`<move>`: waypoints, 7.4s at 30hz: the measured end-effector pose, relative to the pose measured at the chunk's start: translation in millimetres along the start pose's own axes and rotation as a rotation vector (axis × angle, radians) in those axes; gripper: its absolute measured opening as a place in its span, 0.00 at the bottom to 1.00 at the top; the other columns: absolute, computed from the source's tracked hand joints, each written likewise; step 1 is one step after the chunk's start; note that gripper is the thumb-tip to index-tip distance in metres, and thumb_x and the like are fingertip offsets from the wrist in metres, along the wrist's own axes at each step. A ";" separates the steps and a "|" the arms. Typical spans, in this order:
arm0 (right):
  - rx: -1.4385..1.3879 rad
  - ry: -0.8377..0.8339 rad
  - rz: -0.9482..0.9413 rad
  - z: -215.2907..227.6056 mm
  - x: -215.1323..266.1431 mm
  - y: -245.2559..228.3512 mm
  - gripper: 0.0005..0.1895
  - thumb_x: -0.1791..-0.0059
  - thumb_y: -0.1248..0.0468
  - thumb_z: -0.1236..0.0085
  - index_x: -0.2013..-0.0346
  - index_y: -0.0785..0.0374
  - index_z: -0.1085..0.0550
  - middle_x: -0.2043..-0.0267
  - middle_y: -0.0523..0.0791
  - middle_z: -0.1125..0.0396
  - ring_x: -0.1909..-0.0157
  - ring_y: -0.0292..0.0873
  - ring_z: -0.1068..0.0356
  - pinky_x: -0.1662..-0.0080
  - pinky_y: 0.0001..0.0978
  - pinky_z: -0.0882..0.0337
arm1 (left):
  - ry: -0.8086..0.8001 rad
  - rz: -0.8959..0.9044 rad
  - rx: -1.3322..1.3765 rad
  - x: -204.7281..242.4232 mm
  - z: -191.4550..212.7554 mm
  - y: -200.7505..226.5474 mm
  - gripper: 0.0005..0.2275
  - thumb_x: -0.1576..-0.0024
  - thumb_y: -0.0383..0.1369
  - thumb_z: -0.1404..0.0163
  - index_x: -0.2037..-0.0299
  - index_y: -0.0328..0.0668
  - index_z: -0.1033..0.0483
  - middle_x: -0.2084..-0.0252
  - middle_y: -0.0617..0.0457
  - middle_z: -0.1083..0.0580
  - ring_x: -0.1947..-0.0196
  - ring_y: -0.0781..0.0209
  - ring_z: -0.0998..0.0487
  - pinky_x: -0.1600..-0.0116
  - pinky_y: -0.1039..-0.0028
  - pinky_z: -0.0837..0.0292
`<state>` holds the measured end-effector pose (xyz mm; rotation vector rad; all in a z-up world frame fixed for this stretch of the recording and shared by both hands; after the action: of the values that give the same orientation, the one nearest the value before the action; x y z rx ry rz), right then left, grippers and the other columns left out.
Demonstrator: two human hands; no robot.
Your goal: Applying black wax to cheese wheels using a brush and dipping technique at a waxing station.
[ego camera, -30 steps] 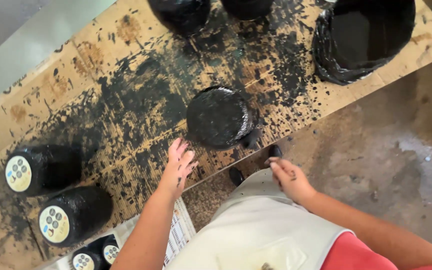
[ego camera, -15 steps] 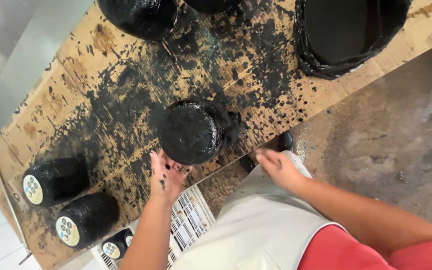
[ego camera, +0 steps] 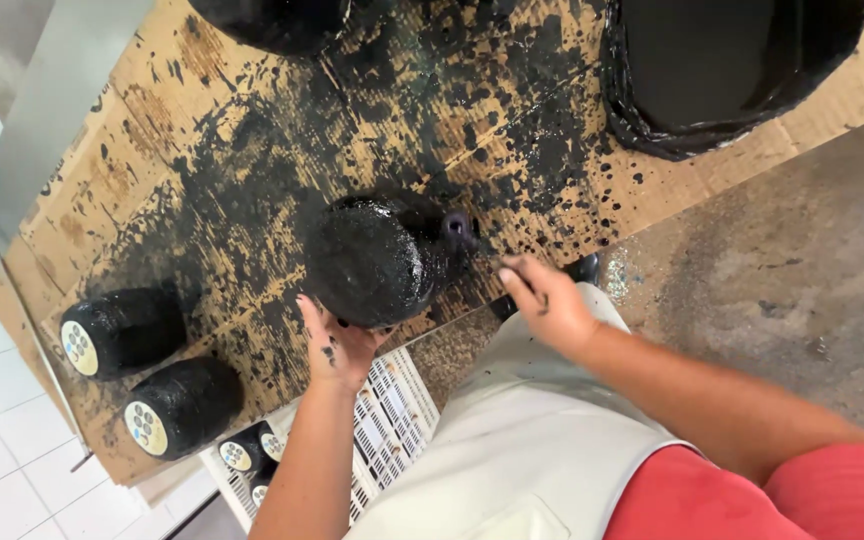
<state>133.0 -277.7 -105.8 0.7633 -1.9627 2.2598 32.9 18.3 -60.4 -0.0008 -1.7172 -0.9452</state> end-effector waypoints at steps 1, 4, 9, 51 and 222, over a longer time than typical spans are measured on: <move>-0.005 -0.002 -0.006 -4.6 12.5 10.5 0.11 0.45 0.60 0.43 0.53 0.62 0.20 0.74 0.54 0.26 0.69 0.51 0.24 0.60 0.46 0.25 | 0.006 0.002 -0.005 2.7 -2.1 1.5 0.31 0.43 0.69 0.69 0.39 0.68 0.28 0.30 0.49 0.32 0.30 0.34 0.36 0.33 0.32 0.44; 0.032 0.007 -0.066 -11.3 37.2 35.0 0.11 0.46 0.58 0.44 0.54 0.59 0.20 0.82 0.51 0.29 0.77 0.46 0.31 0.66 0.43 0.28 | 0.032 0.016 0.057 0.9 0.6 1.3 0.31 0.43 0.68 0.65 0.38 0.66 0.29 0.29 0.47 0.34 0.29 0.30 0.38 0.33 0.28 0.45; -0.066 -0.005 0.028 5.3 2.7 -24.3 0.13 0.43 0.61 0.47 0.69 0.63 0.22 0.92 0.47 0.44 0.85 0.40 0.44 0.73 0.31 0.34 | 0.016 0.042 0.077 8.6 -11.9 1.5 0.35 0.45 0.70 0.69 0.31 0.69 0.37 0.23 0.50 0.42 0.25 0.31 0.48 0.28 0.30 0.56; 0.081 -0.125 -0.247 1.8 21.8 28.4 0.15 0.45 0.55 0.45 0.47 0.54 0.21 0.60 0.50 0.21 0.52 0.55 0.23 0.47 0.47 0.25 | -0.071 -0.058 -0.001 -9.1 -45.1 30.8 0.44 0.49 0.73 0.71 0.30 0.53 0.35 0.25 0.43 0.43 0.25 0.38 0.46 0.21 0.49 0.57; 0.428 0.364 -0.155 248.5 -33.8 -208.3 0.07 0.35 0.63 0.49 0.43 0.58 0.29 0.60 0.42 0.29 0.65 0.33 0.31 0.68 0.22 0.28 | 0.221 0.098 -0.031 76.9 25.2 -40.4 0.40 0.44 0.61 0.73 0.23 0.52 0.55 0.27 0.38 0.40 0.27 0.38 0.40 0.28 0.39 0.44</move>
<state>317.5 -462.6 89.3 0.4600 -1.2419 2.5289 -34.7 -28.7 -23.1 -0.0007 -1.4859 -0.8663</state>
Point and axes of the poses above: each hand's wrist, its own x-axis away from the middle knuckle, its own z-axis out of the back of the hand, y = z × x, the point moved 7 cm from there along -x, towards the middle knuckle
